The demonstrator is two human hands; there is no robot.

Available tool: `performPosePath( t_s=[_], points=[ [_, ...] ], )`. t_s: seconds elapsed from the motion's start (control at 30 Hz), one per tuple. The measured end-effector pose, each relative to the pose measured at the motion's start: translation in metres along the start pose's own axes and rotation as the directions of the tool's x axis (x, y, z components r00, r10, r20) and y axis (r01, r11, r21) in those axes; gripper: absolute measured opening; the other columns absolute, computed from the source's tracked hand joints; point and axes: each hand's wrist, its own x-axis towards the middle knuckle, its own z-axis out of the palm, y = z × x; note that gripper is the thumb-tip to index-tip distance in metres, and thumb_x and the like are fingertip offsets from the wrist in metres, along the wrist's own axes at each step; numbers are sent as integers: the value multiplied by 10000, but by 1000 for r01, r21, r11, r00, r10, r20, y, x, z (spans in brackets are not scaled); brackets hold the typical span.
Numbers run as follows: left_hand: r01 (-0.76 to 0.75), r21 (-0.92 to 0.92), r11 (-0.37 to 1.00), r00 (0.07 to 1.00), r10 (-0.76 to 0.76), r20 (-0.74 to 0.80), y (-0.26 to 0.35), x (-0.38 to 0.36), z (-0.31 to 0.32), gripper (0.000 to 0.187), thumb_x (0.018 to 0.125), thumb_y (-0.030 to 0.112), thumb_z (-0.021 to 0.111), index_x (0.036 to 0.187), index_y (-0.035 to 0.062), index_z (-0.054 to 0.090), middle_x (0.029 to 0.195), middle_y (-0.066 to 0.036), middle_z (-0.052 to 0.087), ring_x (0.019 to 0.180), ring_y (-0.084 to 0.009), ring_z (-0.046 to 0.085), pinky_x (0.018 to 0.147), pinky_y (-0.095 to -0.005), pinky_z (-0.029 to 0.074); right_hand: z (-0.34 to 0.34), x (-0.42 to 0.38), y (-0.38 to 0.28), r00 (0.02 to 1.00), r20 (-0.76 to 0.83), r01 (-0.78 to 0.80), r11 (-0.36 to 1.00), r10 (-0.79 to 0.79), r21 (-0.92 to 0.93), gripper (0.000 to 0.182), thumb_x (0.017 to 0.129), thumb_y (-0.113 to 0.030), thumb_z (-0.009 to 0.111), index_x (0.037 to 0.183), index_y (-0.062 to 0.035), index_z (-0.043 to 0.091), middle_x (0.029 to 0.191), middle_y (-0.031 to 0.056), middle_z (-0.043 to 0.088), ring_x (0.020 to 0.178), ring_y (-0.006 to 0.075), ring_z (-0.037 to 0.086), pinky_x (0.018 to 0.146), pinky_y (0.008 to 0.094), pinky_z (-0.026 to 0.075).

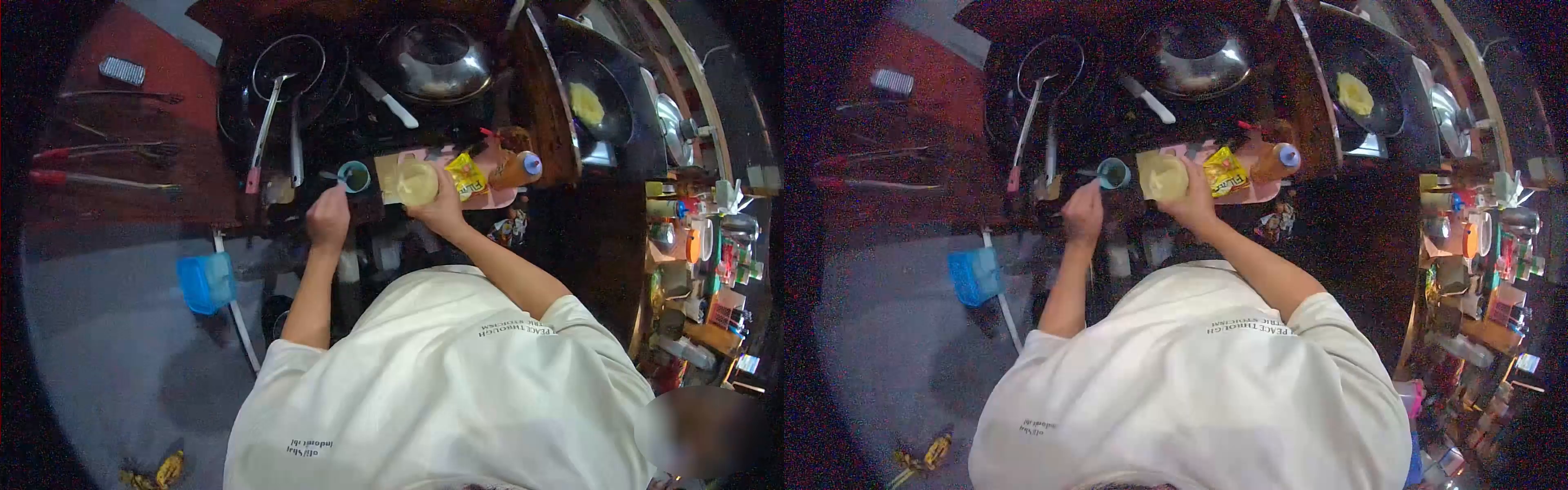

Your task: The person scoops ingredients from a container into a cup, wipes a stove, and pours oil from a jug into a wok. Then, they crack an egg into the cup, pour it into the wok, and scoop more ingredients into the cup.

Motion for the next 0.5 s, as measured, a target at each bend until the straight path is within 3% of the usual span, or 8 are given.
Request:
performPosePath(
  t_s=[0.07, 0.13, 0.2, 0.23, 0.27, 0.33, 0.37, 0.5],
  points=[
    [-157, 78, 984, 982, 147, 118, -14, -7, 12, 124, 919, 57, 664, 1001, 6, 742, 919, -164, 740, 831, -330, 725, 733, -400, 594, -3, 1, -5, 998, 39, -56, 998, 57, -23, 893, 497, -104, 875, 1323, -64, 537, 1279, 151, 565, 1209, 347, 545, 1055, 420, 435],
    [-172, 123, 977, 980, 157, 125, -9, -1, 6, 117, 914, 55, 675, 983, -8, 744, 906, -172, 734, 827, -327, 724, 723, -394, 588, -5, 1, -5, 995, 61, -73, 997, 74, -21, 886, 499, -105, 874, 1319, -70, 540, 1282, 149, 564, 1210, 348, 543, 1058, 422, 432],
    [15, -60, 998, 996, -20, -87, 21, 16, -16, 125, 903, 53, 692, 1001, -5, 745, 895, -172, 729, 798, -313, 725, 694, -372, 576, -8, 3, -7, 993, 75, -89, 996, 90, -21, 879, 501, -106, 873, 1316, -76, 544, 1284, 148, 562, 1211, 349, 542, 1062, 423, 429],
    [308, -215, 927, 950, -311, 20, 42, 23, -30, 120, 890, 58, 712, 988, 0, 752, 883, -182, 730, 795, -303, 732, 689, -350, 566, -10, 4, -9, 994, 80, -71, 997, 72, -16, 904, 507, -105, 876, 1340, -71, 526, 1281, 154, 560, 1217, 357, 536, 1065, 434, 428],
    [302, -218, 928, 952, -306, 19, 55, 29, -35, 120, 890, 58, 712, 988, 0, 752, 883, -182, 730, 795, -303, 732, 689, -350, 566, -13, 4, -12, 995, 84, -54, 998, 55, -11, 929, 513, -104, 880, 1363, -67, 508, 1278, 159, 558, 1223, 365, 531, 1069, 444, 428],
    [474, -336, 814, 871, -379, 311, 78, 39, -39, 165, 884, 82, 727, 1026, 6, 762, 871, -146, 758, 673, -190, 723, 621, -332, 557, -25, 7, -36, 988, 122, -98, 995, 97, 6, 928, 512, -105, 882, 1361, -60, 510, 1279, 160, 564, 1227, 360, 532, 1072, 440, 426],
    [176, -326, 929, 974, -117, 194, 88, 45, -35, 170, 873, 104, 736, 1019, 26, 771, 879, -157, 757, 706, -217, 731, 641, -340, 559, -29, 10, -45, 976, 165, -144, 989, 138, 22, 927, 511, -105, 885, 1358, -54, 512, 1279, 161, 569, 1230, 355, 533, 1074, 436, 424],
    [67, -305, 950, 920, 59, 387, 114, 64, -11, 166, 838, 116, 737, 961, 8, 762, 896, -192, 733, 776, -307, 729, 720, -374, 567, -21, 11, -19, 996, 90, -5, 996, -3, 94, 955, 504, -136, 906, 1365, -30, 506, 1290, 166, 574, 1254, 346, 532, 1090, 427, 419]
  ],
)
